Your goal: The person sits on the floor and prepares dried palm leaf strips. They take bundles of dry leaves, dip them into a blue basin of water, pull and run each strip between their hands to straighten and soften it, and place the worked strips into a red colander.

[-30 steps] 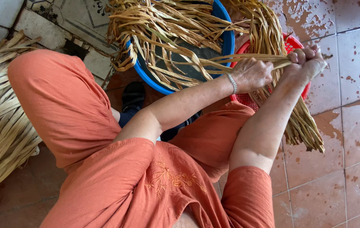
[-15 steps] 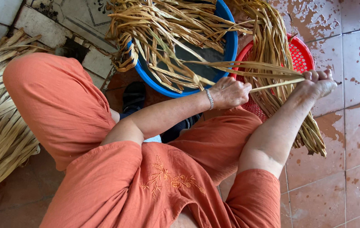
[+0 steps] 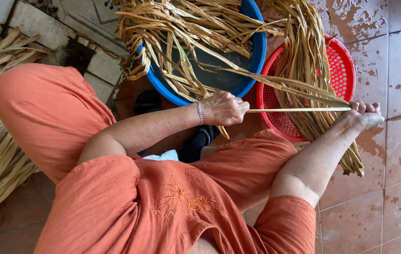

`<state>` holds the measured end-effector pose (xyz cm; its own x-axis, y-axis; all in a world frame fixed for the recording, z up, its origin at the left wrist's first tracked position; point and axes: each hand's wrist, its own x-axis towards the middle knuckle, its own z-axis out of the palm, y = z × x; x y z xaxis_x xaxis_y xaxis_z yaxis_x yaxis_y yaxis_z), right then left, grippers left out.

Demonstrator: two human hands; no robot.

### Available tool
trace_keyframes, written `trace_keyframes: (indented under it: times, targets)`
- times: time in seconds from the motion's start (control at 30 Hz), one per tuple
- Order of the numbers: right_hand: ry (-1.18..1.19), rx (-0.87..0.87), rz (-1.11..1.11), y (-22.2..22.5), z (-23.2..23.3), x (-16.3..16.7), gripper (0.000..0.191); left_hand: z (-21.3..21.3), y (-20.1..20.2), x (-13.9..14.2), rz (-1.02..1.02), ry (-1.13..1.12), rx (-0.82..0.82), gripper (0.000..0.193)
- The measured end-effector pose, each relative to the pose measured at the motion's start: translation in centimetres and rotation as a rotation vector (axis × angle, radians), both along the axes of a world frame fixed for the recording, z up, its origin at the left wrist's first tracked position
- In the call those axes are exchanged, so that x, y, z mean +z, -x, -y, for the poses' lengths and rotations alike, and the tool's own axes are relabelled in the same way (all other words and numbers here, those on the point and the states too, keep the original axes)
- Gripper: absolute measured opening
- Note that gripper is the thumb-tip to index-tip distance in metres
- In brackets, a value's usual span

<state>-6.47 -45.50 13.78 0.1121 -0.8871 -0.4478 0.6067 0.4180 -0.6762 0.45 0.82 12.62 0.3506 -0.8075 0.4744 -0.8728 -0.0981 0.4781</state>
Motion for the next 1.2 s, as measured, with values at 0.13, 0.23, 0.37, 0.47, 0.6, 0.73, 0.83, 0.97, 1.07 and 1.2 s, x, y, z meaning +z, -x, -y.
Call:
trace_keyframes:
  times: [0.13,0.23,0.37,0.47,0.6,0.73,0.83,0.97,1.07,1.2]
  targets:
    - [-0.011,-0.030,-0.037,1.2,0.7,-0.3,0.030,-1.2,0.0,0.5,0.046,-0.013,-0.050,0.020]
    - [-0.049,-0.031,-0.039,1.8,1.2,-0.4,0.024,-2.3,-0.2,1.0,0.046,-0.012,-0.075,0.019]
    - [-0.042,-0.043,-0.024,2.5,1.9,-0.5,0.028,-3.6,-0.7,1.8,0.244,-0.074,-0.124,0.023]
    - [-0.029,-0.028,-0.013,3.4,2.6,-0.6,0.028,-4.4,-1.0,2.3,0.256,-0.142,-0.149,0.023]
    - [-0.018,-0.062,-0.005,5.1,3.4,-0.6,0.027,-5.7,-0.9,2.6,0.166,-0.045,-0.116,0.017]
    - [-0.020,-0.085,-0.002,7.2,4.2,-0.2,0.024,-6.9,-1.3,1.8,0.265,-0.117,-0.149,0.024]
    - [-0.011,-0.128,-0.009,8.5,4.3,0.1,0.023,-7.9,-2.3,0.6,0.446,-0.239,-0.166,0.034]
    - [-0.017,-0.205,0.002,9.5,4.3,0.7,0.022,-9.3,-4.8,-1.4,0.469,-0.285,-0.153,0.036]
    - [0.039,-0.246,-0.012,10.1,4.5,0.9,0.020,-10.5,-8.4,-3.1,0.374,-0.237,-0.085,0.030]
    - [0.137,-0.292,-0.021,10.5,4.8,1.3,0.022,-12.4,-13.1,-5.1,0.507,-0.496,0.063,0.015]
